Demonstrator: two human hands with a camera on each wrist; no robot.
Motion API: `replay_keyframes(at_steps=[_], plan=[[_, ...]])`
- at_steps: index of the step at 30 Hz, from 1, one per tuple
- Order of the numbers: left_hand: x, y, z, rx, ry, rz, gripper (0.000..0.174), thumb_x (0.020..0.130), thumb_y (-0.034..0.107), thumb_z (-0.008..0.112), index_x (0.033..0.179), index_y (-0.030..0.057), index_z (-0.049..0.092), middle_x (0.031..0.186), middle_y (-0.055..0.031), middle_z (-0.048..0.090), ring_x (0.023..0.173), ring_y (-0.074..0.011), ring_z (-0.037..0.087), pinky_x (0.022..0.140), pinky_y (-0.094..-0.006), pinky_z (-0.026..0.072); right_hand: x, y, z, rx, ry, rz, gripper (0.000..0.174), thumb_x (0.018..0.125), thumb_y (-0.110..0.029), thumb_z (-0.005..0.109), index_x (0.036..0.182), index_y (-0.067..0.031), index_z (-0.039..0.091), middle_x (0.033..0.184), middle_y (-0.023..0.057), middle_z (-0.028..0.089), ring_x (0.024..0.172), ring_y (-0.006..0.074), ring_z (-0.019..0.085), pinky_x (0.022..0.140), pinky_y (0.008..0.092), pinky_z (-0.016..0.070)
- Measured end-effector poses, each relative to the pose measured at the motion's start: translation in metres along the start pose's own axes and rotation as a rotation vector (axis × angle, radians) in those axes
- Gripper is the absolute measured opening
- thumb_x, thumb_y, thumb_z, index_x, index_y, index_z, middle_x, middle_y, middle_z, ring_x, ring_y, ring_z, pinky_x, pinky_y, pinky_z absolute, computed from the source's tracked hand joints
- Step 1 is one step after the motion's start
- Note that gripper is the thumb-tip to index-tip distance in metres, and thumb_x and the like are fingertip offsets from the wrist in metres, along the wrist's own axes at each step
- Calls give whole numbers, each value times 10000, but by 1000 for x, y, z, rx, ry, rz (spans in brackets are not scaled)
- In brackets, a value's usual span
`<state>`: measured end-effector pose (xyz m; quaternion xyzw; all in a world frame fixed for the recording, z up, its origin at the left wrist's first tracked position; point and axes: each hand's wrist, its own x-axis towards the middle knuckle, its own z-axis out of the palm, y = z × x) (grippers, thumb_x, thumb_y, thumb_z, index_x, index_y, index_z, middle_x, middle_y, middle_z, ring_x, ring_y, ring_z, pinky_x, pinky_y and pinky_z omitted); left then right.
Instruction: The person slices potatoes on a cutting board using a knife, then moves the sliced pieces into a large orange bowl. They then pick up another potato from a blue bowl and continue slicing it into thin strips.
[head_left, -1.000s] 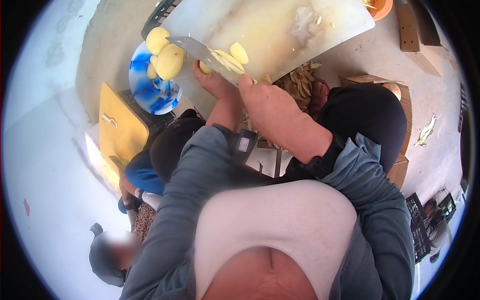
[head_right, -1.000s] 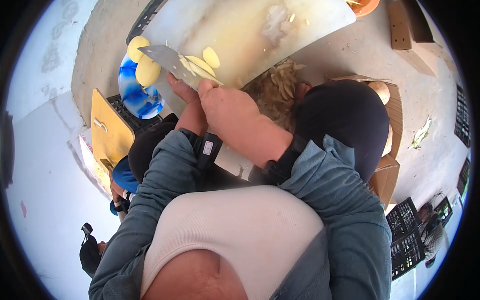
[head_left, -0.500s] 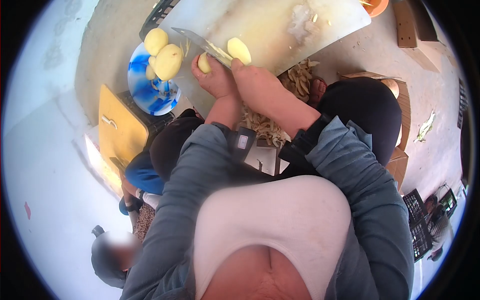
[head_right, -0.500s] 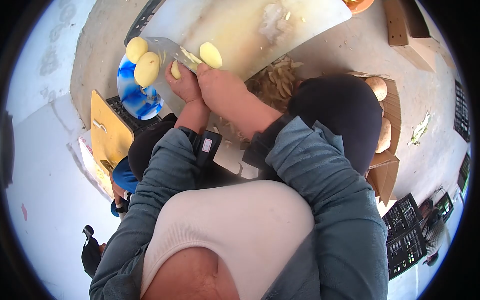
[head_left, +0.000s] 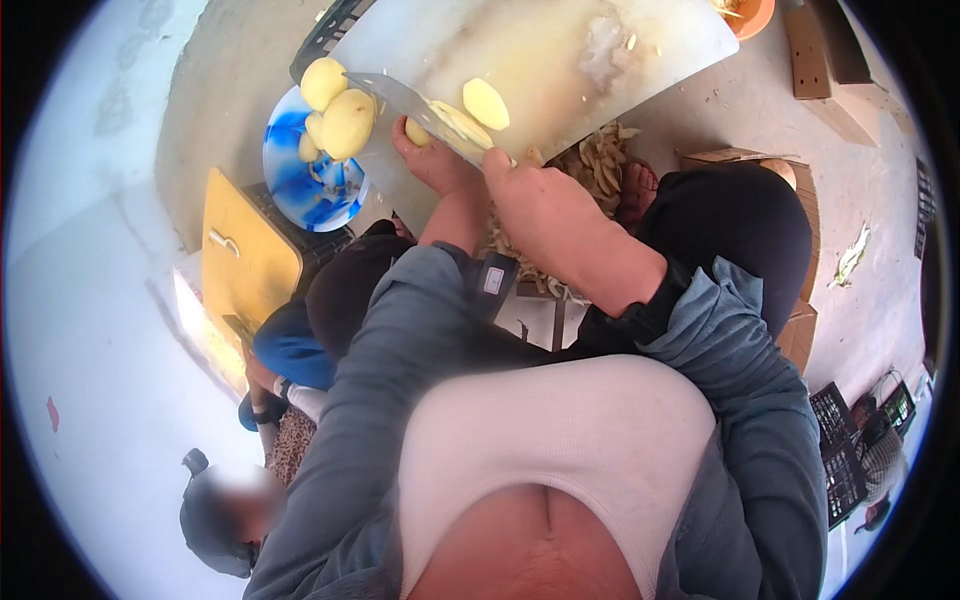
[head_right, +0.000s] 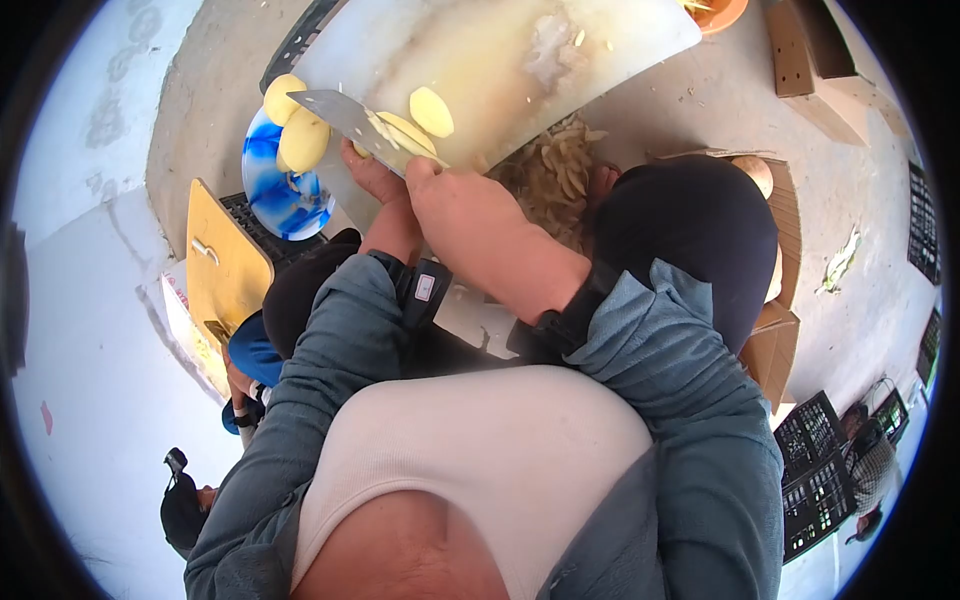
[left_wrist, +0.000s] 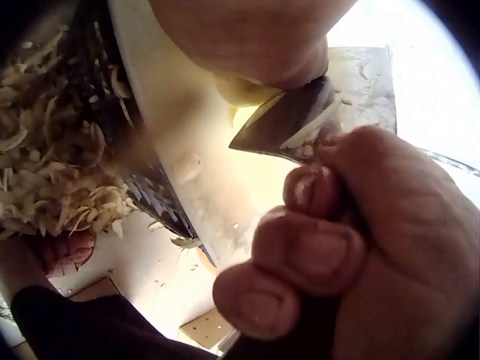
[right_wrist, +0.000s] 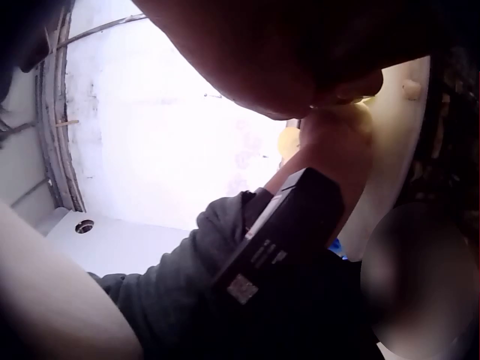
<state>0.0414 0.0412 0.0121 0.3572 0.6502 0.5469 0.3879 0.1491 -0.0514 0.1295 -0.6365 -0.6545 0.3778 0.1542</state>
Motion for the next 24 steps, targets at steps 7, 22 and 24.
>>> replay_keyframes(at_steps=[7,22,24], plan=[[7,-7,-4,-139,-57,-58,379,858,20,549,1217,39,431,1116,-98,520,965,-208,555,809,-304,486,-9,-3,-6,-9,-15,-31,188,780,5,511,929,34,400,727,247,604,700,391,635,605,435,517],[10,-16,-6,-22,-51,12,404,850,3,561,1227,32,417,1103,-111,542,951,-195,570,800,-293,490,8,1,2,46,-7,-3,179,767,7,522,913,37,422,721,233,621,708,366,648,601,416,523],[4,-8,-4,-7,-46,-3,392,856,13,560,1222,30,421,1097,-111,547,951,-195,569,805,-293,486,12,2,5,38,6,0,142,795,-36,520,899,26,445,730,219,632,704,343,660,594,400,529]])
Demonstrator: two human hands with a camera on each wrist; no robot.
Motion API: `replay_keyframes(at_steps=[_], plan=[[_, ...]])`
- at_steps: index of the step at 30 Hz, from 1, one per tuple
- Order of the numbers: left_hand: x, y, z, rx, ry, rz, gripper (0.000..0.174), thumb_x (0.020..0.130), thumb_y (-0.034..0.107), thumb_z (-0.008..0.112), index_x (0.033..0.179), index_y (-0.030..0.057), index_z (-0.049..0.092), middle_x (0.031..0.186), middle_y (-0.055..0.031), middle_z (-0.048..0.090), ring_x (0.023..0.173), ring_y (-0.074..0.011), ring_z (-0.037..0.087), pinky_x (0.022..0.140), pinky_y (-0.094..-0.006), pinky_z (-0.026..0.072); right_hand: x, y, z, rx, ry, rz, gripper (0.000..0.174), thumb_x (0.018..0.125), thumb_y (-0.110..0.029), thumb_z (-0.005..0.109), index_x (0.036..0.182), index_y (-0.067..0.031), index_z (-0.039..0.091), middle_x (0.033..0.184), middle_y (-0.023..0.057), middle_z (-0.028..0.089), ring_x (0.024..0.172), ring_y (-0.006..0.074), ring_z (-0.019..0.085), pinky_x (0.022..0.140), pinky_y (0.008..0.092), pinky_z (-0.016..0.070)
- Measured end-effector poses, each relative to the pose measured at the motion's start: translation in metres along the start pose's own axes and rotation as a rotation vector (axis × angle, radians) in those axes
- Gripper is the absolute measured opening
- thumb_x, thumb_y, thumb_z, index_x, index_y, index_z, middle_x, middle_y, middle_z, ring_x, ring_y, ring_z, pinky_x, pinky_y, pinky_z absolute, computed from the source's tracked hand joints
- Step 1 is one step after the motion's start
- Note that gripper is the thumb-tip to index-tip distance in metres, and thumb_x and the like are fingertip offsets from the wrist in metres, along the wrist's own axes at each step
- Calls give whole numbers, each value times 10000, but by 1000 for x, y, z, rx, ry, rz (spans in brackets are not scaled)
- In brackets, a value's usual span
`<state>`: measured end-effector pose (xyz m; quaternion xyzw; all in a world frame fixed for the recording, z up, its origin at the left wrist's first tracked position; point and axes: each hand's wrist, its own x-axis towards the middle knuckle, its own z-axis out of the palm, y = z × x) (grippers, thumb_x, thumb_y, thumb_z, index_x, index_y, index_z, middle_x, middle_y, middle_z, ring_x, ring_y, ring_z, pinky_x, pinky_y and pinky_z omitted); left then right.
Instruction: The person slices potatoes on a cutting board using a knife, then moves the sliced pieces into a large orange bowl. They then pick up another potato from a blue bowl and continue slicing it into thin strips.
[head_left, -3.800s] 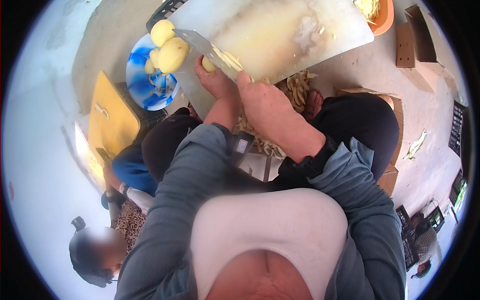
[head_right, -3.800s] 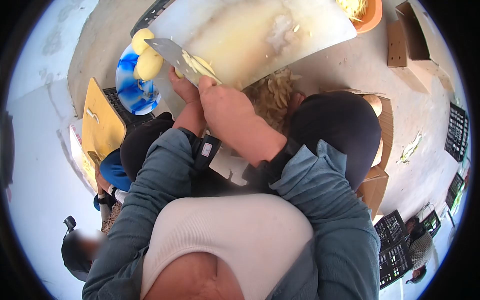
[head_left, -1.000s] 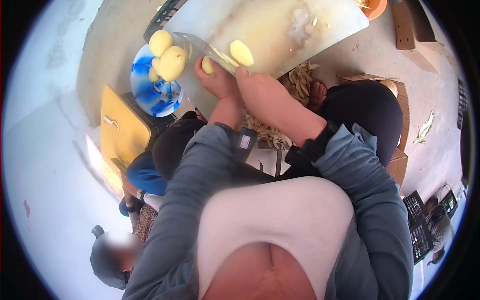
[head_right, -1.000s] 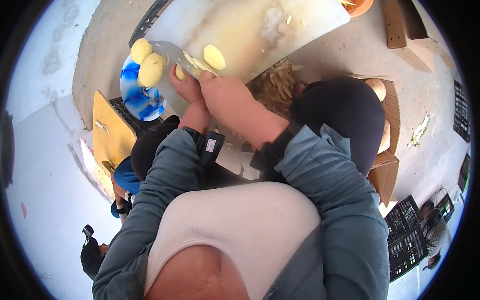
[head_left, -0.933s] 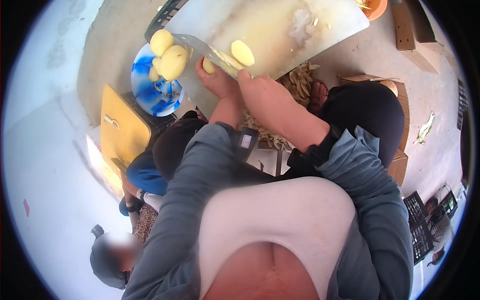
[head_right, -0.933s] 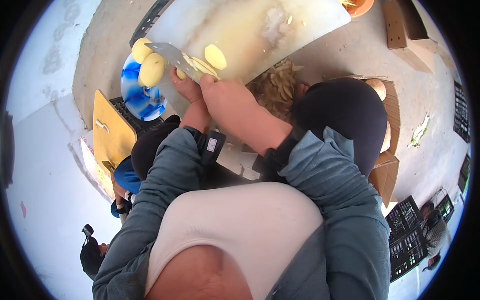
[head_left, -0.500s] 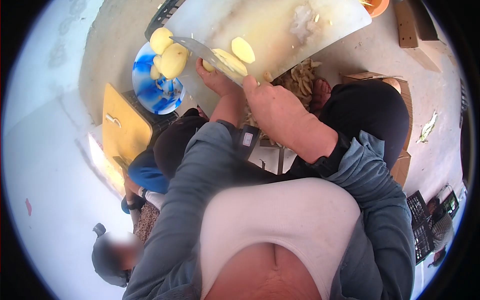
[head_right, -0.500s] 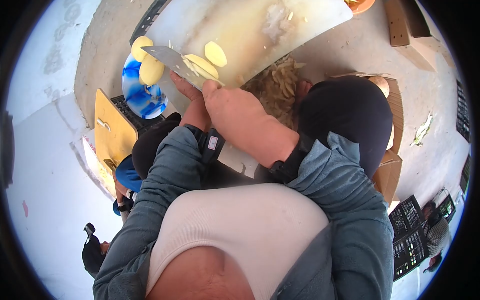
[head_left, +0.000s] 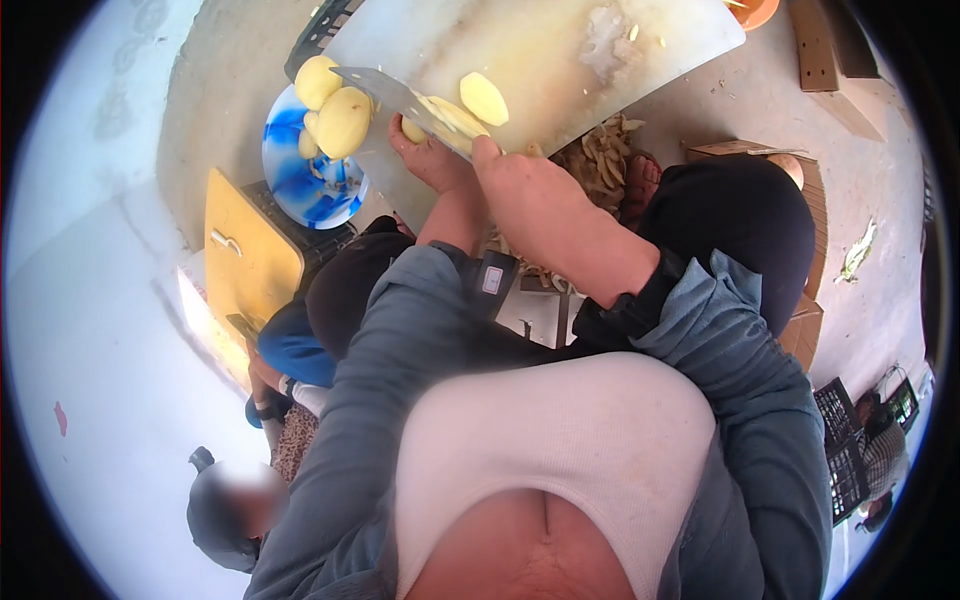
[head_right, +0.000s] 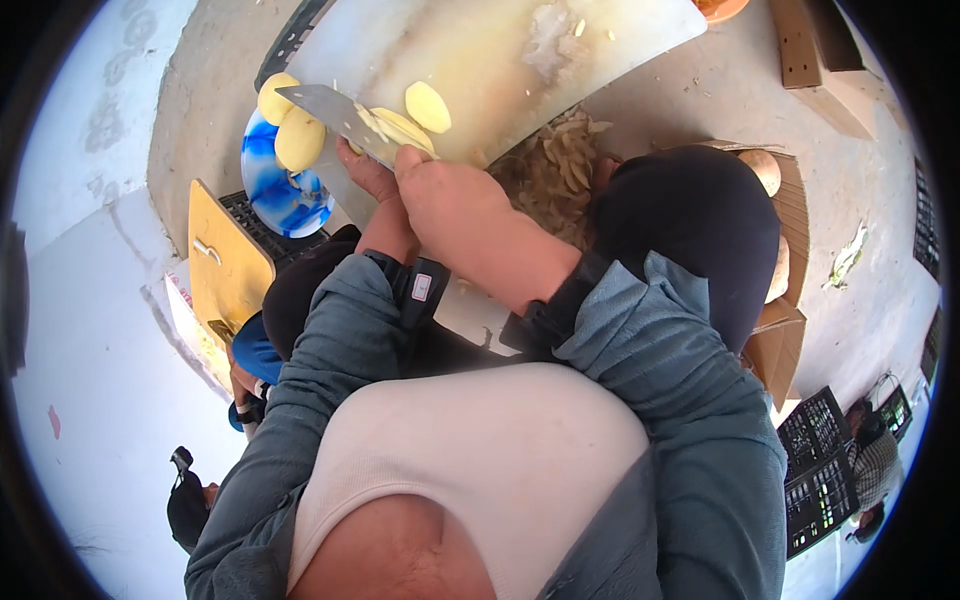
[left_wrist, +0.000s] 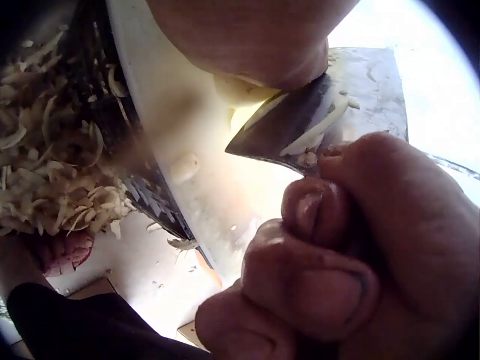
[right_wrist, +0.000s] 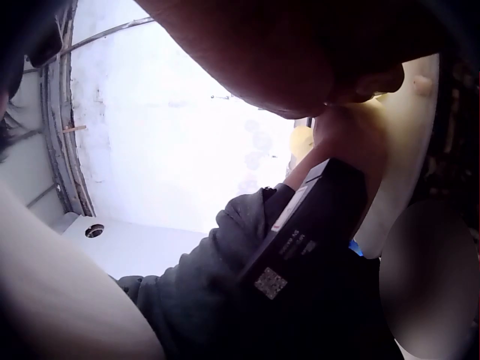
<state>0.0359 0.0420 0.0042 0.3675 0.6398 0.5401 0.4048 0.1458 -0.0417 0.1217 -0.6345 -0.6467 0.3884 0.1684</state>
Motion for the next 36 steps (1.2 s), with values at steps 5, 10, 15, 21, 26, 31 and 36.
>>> replay_keyframes(at_steps=[5,10,15,21,26,31,36], plan=[[3,-9,-2,68,-14,91,360,872,60,559,1208,26,434,1086,-109,558,942,-201,569,804,-294,478,13,3,8,84,46,1,170,786,8,491,923,40,396,735,256,614,738,416,629,629,470,501],[-3,4,1,289,40,257,340,871,151,566,1161,-1,472,1091,-155,549,956,-249,555,832,-340,455,32,13,16,68,46,31,145,822,-40,469,931,32,407,753,250,621,735,408,633,637,470,507],[-6,8,5,252,47,214,367,864,207,569,1143,-16,482,1094,-175,537,963,-270,544,843,-358,443,40,19,24,33,50,56,143,836,-64,467,935,28,419,766,247,625,736,400,638,644,469,514],[-5,8,1,277,24,247,345,876,172,560,1152,-17,477,1098,-170,533,969,-263,543,851,-354,438,25,13,18,48,81,8,151,816,-44,488,930,31,424,758,248,623,749,410,631,652,465,508],[0,-2,-2,267,14,255,315,882,71,535,1179,-3,459,1104,-145,534,980,-238,547,844,-328,452,-3,-4,-3,4,23,-30,146,806,-48,498,918,34,452,779,238,631,748,376,641,663,434,511],[6,-8,-3,-56,-27,33,384,861,-13,518,1232,17,424,1133,-119,528,970,-215,560,822,-298,478,-17,-4,-7,31,10,-32,154,790,-24,512,911,45,446,753,239,627,725,377,642,639,429,513],[2,-2,-2,-123,-24,-31,413,864,-33,490,1263,23,399,1143,-125,526,983,-220,560,832,-304,481,-23,-8,-12,-17,-11,-34,150,786,-13,513,907,46,447,751,242,624,717,370,644,633,426,516]])
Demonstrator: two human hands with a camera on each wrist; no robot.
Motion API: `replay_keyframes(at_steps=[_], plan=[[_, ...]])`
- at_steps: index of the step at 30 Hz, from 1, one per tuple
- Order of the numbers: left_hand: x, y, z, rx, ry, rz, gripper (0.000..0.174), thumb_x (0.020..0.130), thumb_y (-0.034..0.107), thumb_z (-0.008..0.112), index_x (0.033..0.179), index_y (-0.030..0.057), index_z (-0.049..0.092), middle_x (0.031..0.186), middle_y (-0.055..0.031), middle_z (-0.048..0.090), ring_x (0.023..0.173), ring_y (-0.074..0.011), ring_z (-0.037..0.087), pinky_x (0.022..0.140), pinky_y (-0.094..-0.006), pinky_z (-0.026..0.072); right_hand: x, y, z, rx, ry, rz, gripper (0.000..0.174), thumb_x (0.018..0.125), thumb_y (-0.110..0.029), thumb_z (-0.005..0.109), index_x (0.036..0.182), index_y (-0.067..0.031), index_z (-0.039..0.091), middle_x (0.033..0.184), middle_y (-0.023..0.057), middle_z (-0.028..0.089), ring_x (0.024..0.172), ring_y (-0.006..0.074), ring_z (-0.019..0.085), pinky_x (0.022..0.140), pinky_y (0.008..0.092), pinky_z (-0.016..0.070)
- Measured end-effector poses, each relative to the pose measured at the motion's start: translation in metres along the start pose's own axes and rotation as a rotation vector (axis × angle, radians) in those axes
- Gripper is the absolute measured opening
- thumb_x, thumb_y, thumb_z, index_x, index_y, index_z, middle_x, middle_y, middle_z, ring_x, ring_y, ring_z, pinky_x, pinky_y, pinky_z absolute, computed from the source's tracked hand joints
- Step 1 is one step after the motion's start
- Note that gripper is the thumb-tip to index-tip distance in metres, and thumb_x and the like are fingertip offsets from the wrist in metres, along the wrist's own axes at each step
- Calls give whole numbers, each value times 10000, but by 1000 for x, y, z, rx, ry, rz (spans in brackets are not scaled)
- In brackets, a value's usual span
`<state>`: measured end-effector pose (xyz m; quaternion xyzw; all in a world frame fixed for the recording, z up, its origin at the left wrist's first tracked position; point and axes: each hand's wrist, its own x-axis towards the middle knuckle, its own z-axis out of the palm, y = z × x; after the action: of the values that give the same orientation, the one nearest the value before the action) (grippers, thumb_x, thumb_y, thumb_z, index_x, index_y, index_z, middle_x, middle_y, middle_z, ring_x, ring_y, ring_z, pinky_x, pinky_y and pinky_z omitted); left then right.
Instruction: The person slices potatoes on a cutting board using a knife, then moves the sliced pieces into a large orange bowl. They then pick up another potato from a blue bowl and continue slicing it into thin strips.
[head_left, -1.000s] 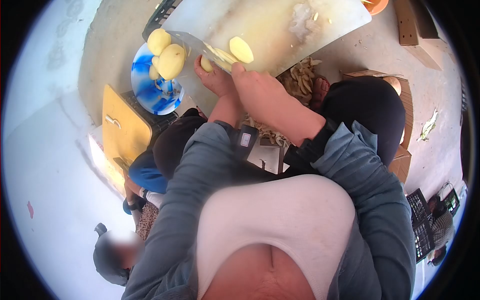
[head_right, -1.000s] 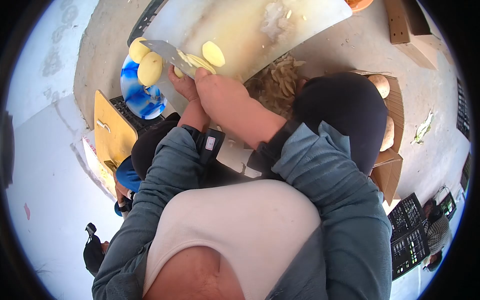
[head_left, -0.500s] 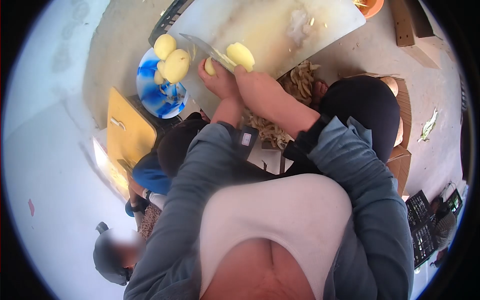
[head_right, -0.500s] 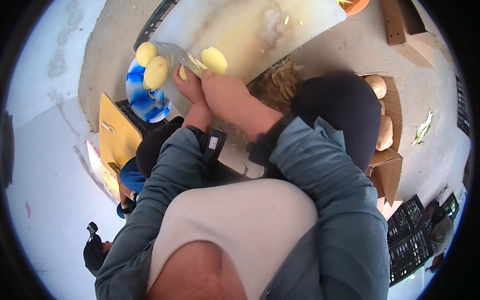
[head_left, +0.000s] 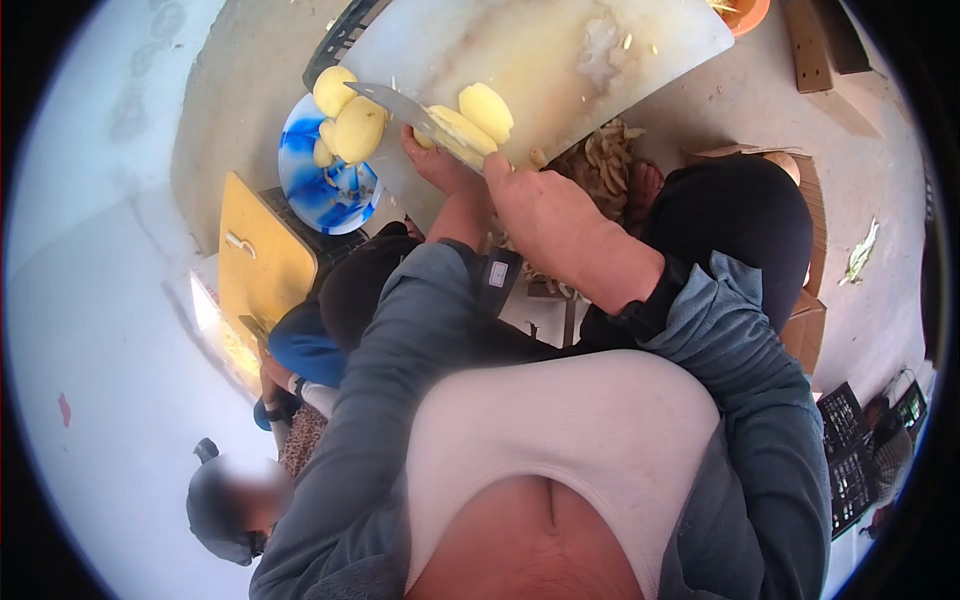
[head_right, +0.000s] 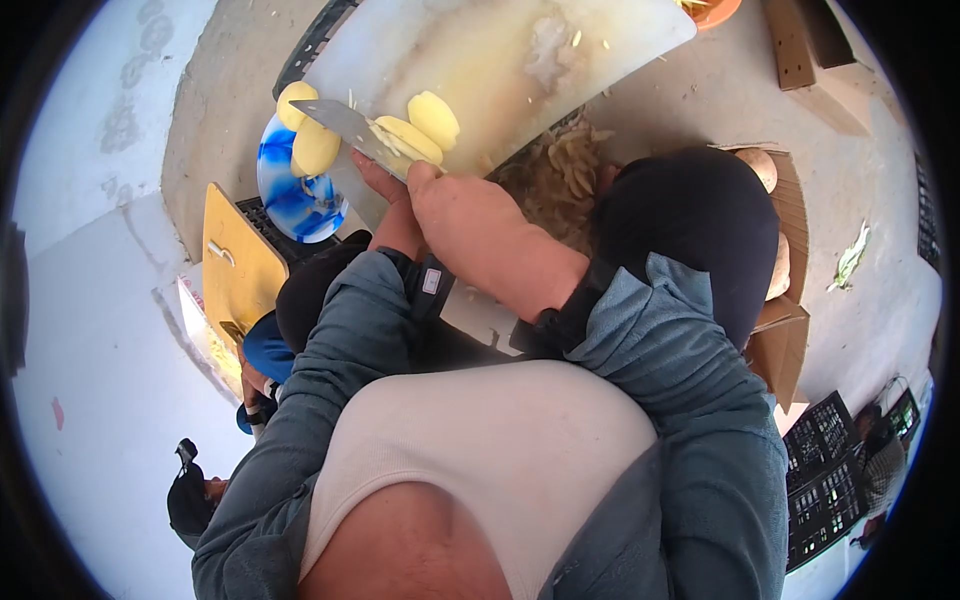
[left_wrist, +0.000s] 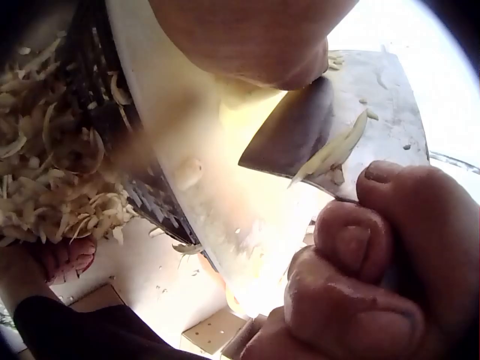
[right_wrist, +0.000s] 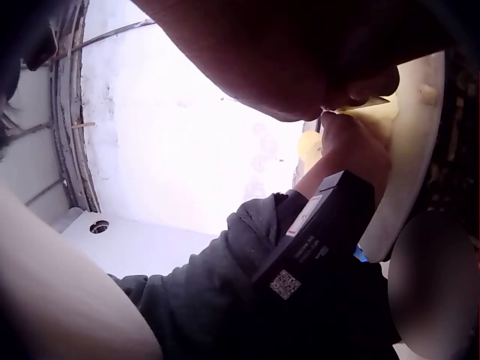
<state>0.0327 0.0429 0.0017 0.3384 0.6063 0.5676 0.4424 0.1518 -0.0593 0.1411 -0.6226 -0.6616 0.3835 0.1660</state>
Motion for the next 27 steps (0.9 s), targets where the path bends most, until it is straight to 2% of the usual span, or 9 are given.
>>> replay_keyframes(at_steps=[8,11,14,16,17,19,20,23,27], plan=[[-7,15,0,-70,-5,-105,443,874,-24,460,1301,34,359,1160,-128,521,982,-222,565,823,-309,487,4,0,3,21,18,10,163,777,-22,530,904,35,444,754,224,629,724,358,650,622,409,522],[-5,8,-1,0,-7,-36,419,885,-5,444,1294,33,361,1154,-126,521,976,-221,567,819,-311,488,10,3,6,62,10,-1,206,771,7,514,940,48,404,750,251,621,738,394,638,644,439,517],[-7,11,0,44,-33,10,404,887,3,449,1282,30,368,1146,-123,523,972,-216,569,819,-312,488,13,2,7,67,-15,31,199,776,6,509,940,47,404,756,254,623,741,390,642,646,438,518],[-1,7,-2,-224,-7,-139,399,882,-2,470,1269,22,378,1138,-119,527,963,-210,570,819,-308,487,15,1,8,61,-21,34,195,778,7,506,940,46,404,755,256,623,743,389,643,647,439,518],[11,-10,-8,-223,-6,-141,399,882,-2,470,1269,22,378,1138,-119,527,963,-210,570,819,-308,487,16,1,9,55,-27,38,191,780,8,503,939,46,404,754,257,624,745,389,644,648,440,518],[42,-64,-29,-291,-127,-52,396,875,18,514,1252,17,392,1120,-118,540,955,-202,573,818,-300,481,20,4,12,77,-3,37,186,782,9,500,937,46,404,754,258,624,747,392,643,649,443,516],[45,-66,-31,-291,-126,-54,396,875,18,514,1252,17,392,1120,-118,540,955,-202,573,818,-300,481,22,5,13,99,24,35,182,783,11,497,936,46,404,754,259,624,749,395,642,650,446,514],[40,-56,-26,-242,-118,-35,405,869,47,553,1243,14,402,1105,-120,551,949,-199,575,819,-292,475,28,4,14,94,8,48,176,784,8,495,930,47,404,758,261,624,751,403,639,651,454,509],[18,-28,-14,-4,-77,80,434,866,91,588,1252,22,404,1112,-119,556,964,-209,574,825,-294,469,34,8,22,108,53,47,184,793,-13,504,940,40,408,767,258,630,748,398,643,662,453,511]])
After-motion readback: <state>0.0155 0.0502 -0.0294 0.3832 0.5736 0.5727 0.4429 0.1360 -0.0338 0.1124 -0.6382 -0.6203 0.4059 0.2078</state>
